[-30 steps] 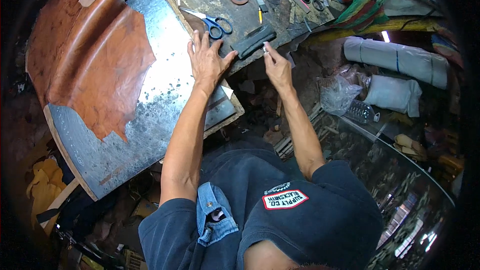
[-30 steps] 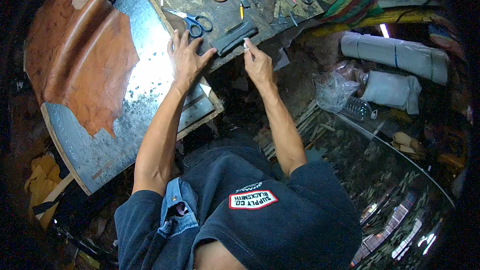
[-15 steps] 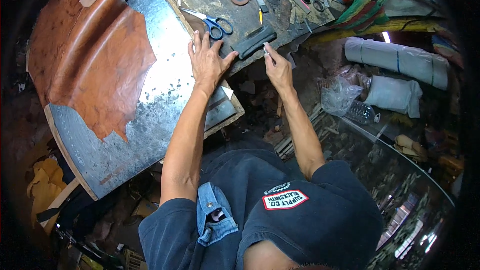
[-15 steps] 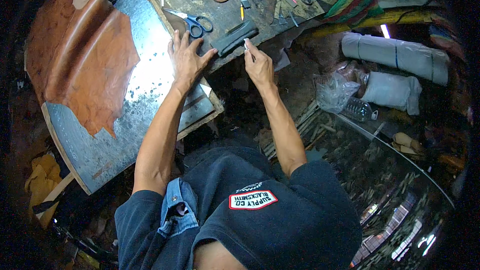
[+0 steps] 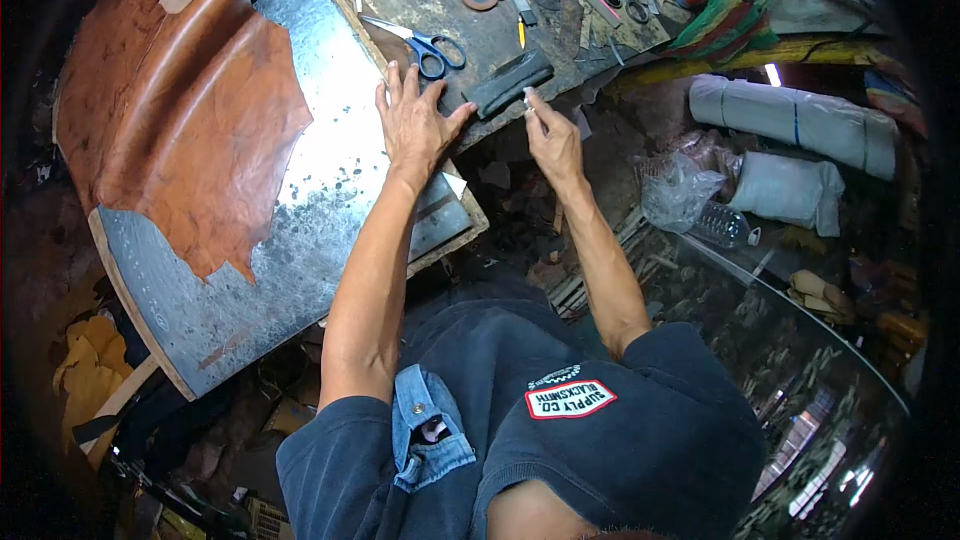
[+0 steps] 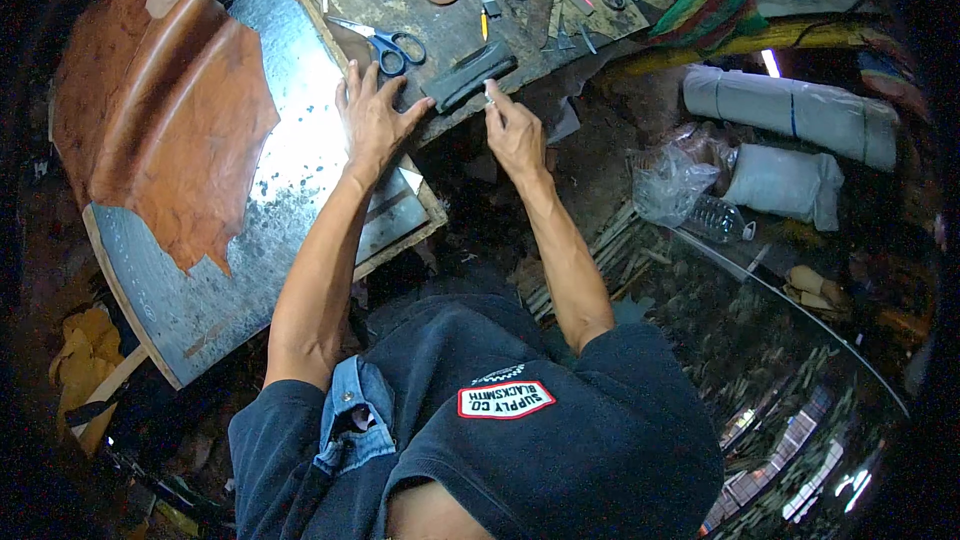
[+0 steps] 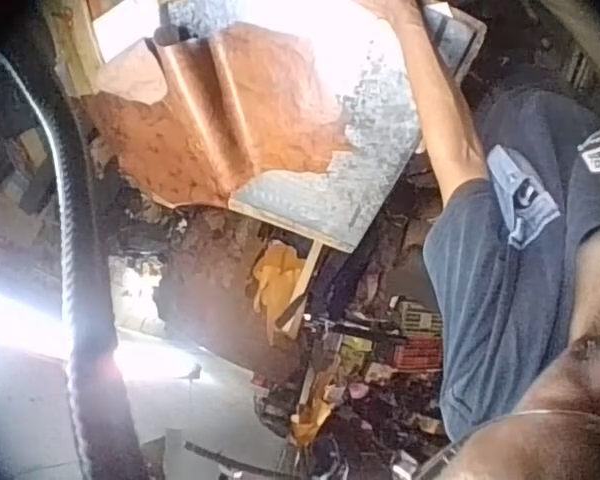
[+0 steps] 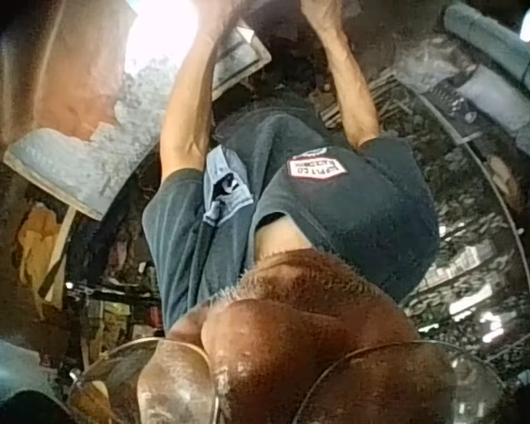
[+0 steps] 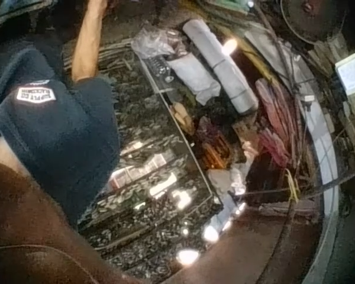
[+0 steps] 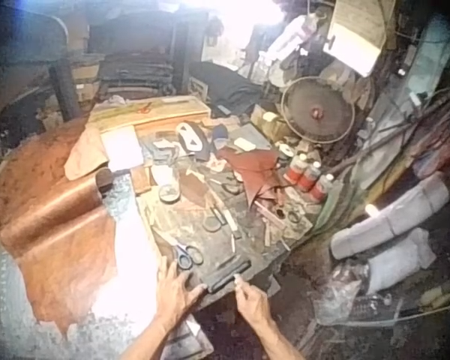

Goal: Cutting and marking leather pieces for shoe manufacturing using a pattern.

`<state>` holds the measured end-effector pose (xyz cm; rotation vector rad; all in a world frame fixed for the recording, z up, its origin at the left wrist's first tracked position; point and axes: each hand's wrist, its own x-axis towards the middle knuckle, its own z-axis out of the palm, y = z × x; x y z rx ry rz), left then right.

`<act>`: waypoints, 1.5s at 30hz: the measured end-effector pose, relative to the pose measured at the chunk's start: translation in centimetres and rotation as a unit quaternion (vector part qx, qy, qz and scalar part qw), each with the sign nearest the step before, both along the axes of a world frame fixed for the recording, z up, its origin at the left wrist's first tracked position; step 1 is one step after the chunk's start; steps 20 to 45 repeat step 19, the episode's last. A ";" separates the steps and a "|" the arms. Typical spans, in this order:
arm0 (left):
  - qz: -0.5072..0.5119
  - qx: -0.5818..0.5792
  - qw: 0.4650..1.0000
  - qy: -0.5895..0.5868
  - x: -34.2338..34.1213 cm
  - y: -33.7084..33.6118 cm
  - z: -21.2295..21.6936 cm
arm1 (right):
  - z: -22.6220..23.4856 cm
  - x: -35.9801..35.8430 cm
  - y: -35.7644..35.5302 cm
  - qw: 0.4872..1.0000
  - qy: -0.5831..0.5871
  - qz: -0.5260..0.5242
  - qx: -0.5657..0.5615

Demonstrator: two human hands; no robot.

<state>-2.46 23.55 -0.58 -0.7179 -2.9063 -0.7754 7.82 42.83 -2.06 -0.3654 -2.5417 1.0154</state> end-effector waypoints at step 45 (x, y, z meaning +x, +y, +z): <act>0.007 -0.032 0.999 -0.007 0.1 0.1 0.2 | -0.9 1.4 -1.8 0.995 -0.066 0.064 0.023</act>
